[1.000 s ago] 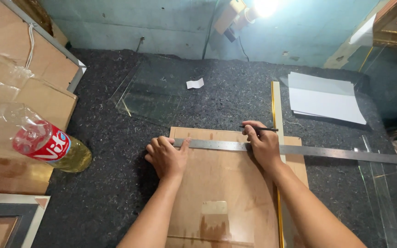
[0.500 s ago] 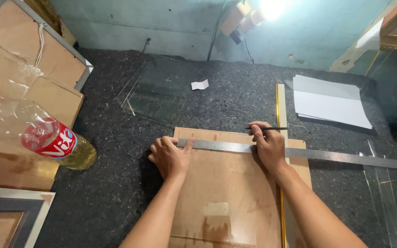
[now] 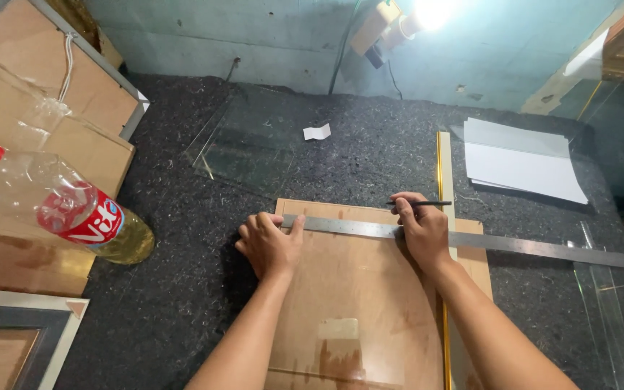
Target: Measuring and cutting a glass sheet using a metal ruler, a wooden guide, and a glass cutter on a workshop table.
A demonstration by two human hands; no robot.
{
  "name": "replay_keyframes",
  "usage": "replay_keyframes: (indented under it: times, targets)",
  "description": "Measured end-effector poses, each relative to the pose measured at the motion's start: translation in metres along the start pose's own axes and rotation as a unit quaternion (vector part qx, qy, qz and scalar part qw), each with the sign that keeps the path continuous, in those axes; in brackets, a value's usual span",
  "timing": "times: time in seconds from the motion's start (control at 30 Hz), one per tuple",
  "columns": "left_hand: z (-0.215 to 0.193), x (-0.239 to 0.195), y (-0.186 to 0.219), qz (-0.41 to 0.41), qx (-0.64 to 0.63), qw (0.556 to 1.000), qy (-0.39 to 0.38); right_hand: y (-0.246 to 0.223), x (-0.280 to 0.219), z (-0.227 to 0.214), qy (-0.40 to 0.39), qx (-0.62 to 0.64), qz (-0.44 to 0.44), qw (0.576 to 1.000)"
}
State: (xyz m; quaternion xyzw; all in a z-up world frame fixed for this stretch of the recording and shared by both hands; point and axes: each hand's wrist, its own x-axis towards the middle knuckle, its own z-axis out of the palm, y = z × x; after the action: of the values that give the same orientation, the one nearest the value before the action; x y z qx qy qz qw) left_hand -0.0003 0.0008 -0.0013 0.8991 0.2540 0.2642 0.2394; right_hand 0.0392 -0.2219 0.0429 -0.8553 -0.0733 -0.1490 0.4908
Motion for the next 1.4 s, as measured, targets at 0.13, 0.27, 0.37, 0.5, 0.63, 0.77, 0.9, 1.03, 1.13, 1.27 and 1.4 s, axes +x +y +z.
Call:
replay_keyframes:
  times: [0.13,0.27,0.37,0.5,0.63,0.77,0.9,1.03,1.13,1.27,1.4]
  targets:
    - [-0.008,0.001,0.006,-0.003,-0.005,1.000,-0.008,0.008,-0.001,0.002,-0.003,-0.005,0.010,1.000]
    - [-0.008,0.000,0.005,-0.002,0.000,1.000,-0.013,0.014,-0.004,0.004,-0.007,-0.040,0.009,0.999]
    - [-0.006,0.002,0.006,-0.002,-0.002,1.000,-0.010,0.011,-0.002,0.005,-0.008,-0.059,0.001,0.998]
    - [-0.005,0.001,0.004,0.001,-0.003,1.000,-0.010,0.009,-0.003,0.005,-0.016,-0.061,0.002,0.998]
    - [-0.008,0.001,0.006,-0.003,-0.004,1.000,-0.020,0.010,-0.004,0.007,-0.018,-0.080,0.003,0.997]
    - [-0.009,0.002,0.008,-0.008,0.001,1.000,-0.021,0.007,-0.005,0.008,-0.021,-0.077,0.002,0.997]
    - [-0.010,0.002,0.008,-0.016,0.004,0.999,-0.035,0.016,-0.006,0.011,-0.021,-0.090,-0.009,0.996]
    - [-0.008,0.002,0.007,-0.005,-0.005,1.000,-0.019,0.012,-0.005,0.010,-0.025,-0.080,-0.008,0.996]
    - [-0.007,0.000,0.006,-0.004,0.000,1.000,-0.018,0.016,-0.007,0.010,-0.019,-0.078,-0.016,0.997]
    - [-0.007,0.000,0.006,-0.001,0.003,1.000,-0.016,0.016,-0.006,0.009,-0.018,-0.084,-0.015,0.996]
    - [-0.006,0.001,0.005,0.000,0.005,1.000,-0.016,0.014,-0.005,0.008,-0.022,-0.074,-0.008,0.997]
